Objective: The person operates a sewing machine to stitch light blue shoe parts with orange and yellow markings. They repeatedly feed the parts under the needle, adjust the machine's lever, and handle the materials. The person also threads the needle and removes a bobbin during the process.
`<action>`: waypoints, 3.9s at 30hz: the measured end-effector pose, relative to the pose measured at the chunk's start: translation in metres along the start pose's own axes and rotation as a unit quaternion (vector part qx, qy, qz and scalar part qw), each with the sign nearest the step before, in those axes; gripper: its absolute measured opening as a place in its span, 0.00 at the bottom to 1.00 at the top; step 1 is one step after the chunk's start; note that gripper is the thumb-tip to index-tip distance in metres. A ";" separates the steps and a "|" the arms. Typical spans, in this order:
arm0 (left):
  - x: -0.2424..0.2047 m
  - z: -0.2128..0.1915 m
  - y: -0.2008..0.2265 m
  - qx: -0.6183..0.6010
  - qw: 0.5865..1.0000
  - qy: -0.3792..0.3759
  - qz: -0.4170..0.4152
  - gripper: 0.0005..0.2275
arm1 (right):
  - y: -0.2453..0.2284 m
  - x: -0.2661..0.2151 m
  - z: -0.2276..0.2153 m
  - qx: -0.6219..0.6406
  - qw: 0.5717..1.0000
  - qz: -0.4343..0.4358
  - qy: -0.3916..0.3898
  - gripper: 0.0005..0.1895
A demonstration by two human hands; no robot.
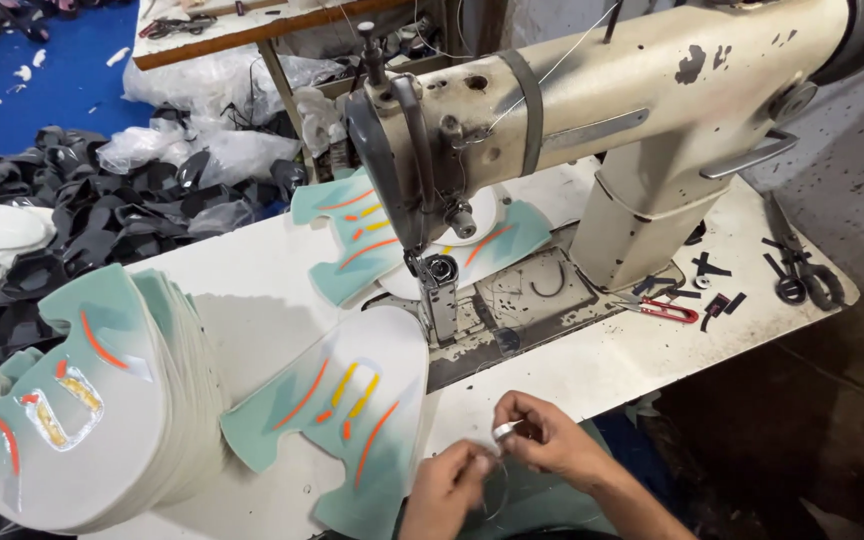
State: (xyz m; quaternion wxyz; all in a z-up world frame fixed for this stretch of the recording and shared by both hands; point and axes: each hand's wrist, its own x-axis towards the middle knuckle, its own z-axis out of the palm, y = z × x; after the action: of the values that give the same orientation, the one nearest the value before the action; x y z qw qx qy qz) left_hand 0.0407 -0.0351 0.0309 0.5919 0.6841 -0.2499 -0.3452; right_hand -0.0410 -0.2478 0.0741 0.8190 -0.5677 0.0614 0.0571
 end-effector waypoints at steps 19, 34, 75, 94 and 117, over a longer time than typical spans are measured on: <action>-0.004 -0.007 0.049 -0.125 0.982 0.123 0.064 0.25 | -0.018 0.025 0.011 -0.138 0.989 -0.055 -0.006 0.09; -0.143 -0.210 0.003 -0.441 0.809 0.309 0.235 0.15 | -0.031 0.026 -0.019 -0.228 0.967 -0.070 0.089 0.08; -0.147 -0.230 -0.022 -0.207 0.742 0.512 0.380 0.18 | -0.044 0.017 -0.033 -0.291 0.952 -0.071 0.066 0.10; -0.184 -0.265 -0.057 -0.342 0.752 0.436 0.356 0.18 | -0.034 0.021 -0.024 -0.330 0.934 -0.120 0.064 0.10; -0.149 -0.253 -0.045 -0.434 0.711 0.420 0.362 0.17 | -0.040 0.017 -0.019 -0.371 0.918 -0.098 0.102 0.10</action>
State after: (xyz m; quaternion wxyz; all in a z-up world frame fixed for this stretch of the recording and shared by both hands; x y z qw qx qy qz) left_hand 0.1370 0.2462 0.0279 0.9471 0.2838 -0.0270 0.1474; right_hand -0.0186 -0.2791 0.1021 0.5400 -0.8369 0.0633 -0.0630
